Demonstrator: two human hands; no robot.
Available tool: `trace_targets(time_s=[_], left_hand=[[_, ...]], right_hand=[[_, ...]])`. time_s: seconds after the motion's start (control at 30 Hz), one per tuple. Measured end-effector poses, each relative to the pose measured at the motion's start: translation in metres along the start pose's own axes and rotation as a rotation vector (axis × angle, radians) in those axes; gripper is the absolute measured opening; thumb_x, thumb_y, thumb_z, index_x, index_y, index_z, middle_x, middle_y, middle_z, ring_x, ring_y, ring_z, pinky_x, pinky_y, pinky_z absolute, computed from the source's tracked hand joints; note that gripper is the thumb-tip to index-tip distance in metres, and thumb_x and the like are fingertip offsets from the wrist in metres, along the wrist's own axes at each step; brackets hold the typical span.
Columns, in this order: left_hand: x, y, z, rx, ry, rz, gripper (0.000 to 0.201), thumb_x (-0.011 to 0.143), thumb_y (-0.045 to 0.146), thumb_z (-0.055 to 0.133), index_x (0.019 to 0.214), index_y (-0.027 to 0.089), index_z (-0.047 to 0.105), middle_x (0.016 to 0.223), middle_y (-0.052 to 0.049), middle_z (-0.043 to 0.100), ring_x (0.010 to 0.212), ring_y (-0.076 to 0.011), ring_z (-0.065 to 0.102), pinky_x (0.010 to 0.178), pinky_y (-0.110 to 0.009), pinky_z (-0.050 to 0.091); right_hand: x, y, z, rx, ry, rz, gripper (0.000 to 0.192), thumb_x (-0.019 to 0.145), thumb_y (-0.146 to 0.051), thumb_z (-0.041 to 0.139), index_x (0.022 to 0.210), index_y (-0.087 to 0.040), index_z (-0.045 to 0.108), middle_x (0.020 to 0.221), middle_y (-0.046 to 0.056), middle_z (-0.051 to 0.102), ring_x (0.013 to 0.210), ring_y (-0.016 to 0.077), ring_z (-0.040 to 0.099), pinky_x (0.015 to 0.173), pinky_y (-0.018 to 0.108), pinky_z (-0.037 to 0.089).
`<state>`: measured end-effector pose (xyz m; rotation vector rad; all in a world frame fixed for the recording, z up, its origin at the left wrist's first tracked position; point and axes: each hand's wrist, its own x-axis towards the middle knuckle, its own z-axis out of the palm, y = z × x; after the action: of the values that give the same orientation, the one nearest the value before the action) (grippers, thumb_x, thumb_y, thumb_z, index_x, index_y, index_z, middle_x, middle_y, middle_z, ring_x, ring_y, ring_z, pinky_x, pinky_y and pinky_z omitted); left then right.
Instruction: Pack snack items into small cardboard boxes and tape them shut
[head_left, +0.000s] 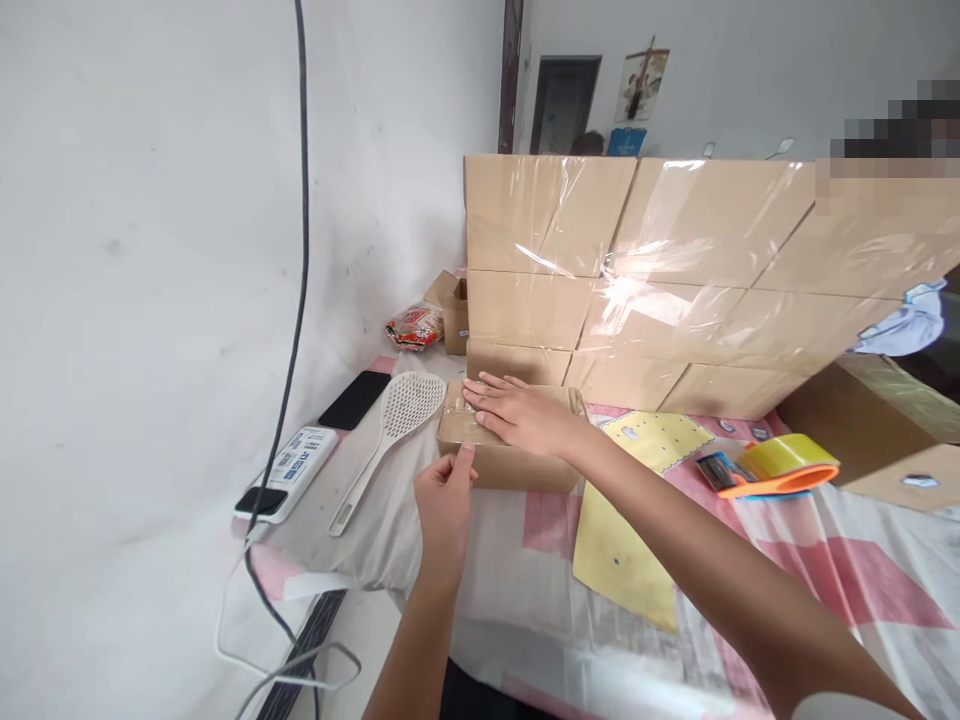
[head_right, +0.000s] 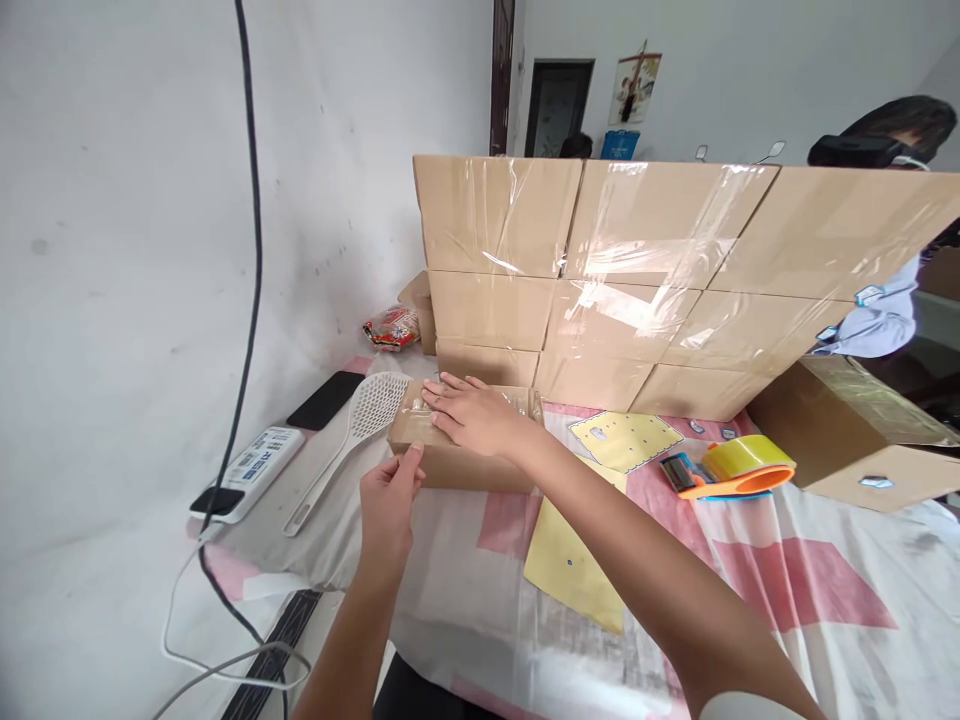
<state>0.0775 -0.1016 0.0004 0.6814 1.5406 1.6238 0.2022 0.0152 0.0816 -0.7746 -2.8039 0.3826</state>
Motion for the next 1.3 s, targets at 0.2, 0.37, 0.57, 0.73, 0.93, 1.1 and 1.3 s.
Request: trace_targets(time_s=[0.2, 0.37, 0.57, 0.73, 0.93, 1.1, 1.3], left_hand=[[-0.012, -0.014, -0.008, 0.392, 0.318, 0.661, 0.032, 0.094, 0.043, 0.059, 0.073, 0.019, 0.062, 0.069, -0.003, 0.062, 0.067, -0.0167, 0.056, 0.068, -0.031, 0.046], [-0.005, -0.020, -0.005, 0.887, 0.278, 1.200, 0.050, 0.094, 0.028, 0.060, 0.141, 0.014, 0.054, 0.139, -0.018, 0.063, 0.137, -0.0331, 0.051, 0.115, -0.051, 0.033], [0.006, -0.056, 0.002, 1.051, 0.251, 1.173, 0.070, 0.096, 0.029, 0.056, 0.157, 0.006, 0.031, 0.157, -0.024, 0.043, 0.154, -0.0376, 0.026, 0.123, -0.059, 0.024], [0.003, -0.066, -0.003, 1.079, 0.157, 1.072, 0.066, 0.097, 0.024, 0.051, 0.158, 0.006, 0.032, 0.162, -0.023, 0.035, 0.156, -0.0365, 0.018, 0.125, -0.062, 0.020], [0.004, -0.062, -0.010, 0.845, 0.120, 0.723, 0.075, 0.095, 0.030, 0.052, 0.161, 0.007, 0.022, 0.169, -0.024, 0.013, 0.158, -0.0382, 0.008, 0.123, -0.060, 0.025], [0.006, -0.054, -0.015, 0.630, 0.061, 0.552, 0.080, 0.095, 0.038, 0.054, 0.162, 0.015, 0.018, 0.163, -0.021, 0.033, 0.152, -0.0351, 0.031, 0.122, -0.057, 0.030], [0.010, -0.057, -0.015, 0.603, 0.091, 0.609, 0.081, 0.090, 0.038, 0.060, 0.160, 0.015, 0.025, 0.153, -0.022, 0.046, 0.142, -0.0373, 0.044, 0.116, -0.058, 0.035]], right_hand=[[-0.005, -0.005, -0.001, -0.040, 0.051, -0.025, 0.049, 0.108, -0.039, 0.034, 0.153, -0.026, 0.048, 0.163, 0.002, 0.038, 0.155, 0.0302, 0.026, 0.124, 0.055, 0.028], [-0.007, -0.007, 0.002, -0.085, 0.093, -0.061, 0.044, 0.108, -0.034, 0.036, 0.146, -0.027, 0.057, 0.162, 0.003, 0.040, 0.154, 0.0315, 0.029, 0.122, 0.058, 0.030], [-0.003, -0.009, 0.002, -0.106, 0.216, -0.037, 0.037, 0.105, -0.034, 0.045, 0.114, -0.020, 0.078, 0.144, 0.011, 0.062, 0.141, 0.0329, 0.051, 0.113, 0.054, 0.042], [-0.015, -0.007, -0.009, -0.213, 0.361, -0.041, 0.036, 0.103, -0.028, 0.049, 0.082, -0.018, 0.078, 0.110, 0.011, 0.077, 0.109, 0.0293, 0.068, 0.099, 0.051, 0.047], [-0.105, 0.050, -0.008, 0.033, 0.752, 0.240, 0.027, 0.099, -0.038, 0.053, 0.104, -0.020, 0.073, 0.114, 0.011, 0.073, 0.111, 0.0263, 0.066, 0.099, 0.043, 0.050], [-0.208, 0.096, 0.019, 0.169, 0.801, 0.695, 0.032, 0.093, -0.044, 0.054, 0.106, -0.020, 0.071, 0.116, 0.012, 0.073, 0.105, 0.0273, 0.068, 0.094, 0.044, 0.053], [-0.242, 0.105, 0.018, 0.141, 0.493, 0.900, 0.030, 0.089, -0.031, 0.051, 0.108, -0.019, 0.072, 0.105, 0.010, 0.074, 0.086, 0.0234, 0.069, 0.081, 0.038, 0.053]])
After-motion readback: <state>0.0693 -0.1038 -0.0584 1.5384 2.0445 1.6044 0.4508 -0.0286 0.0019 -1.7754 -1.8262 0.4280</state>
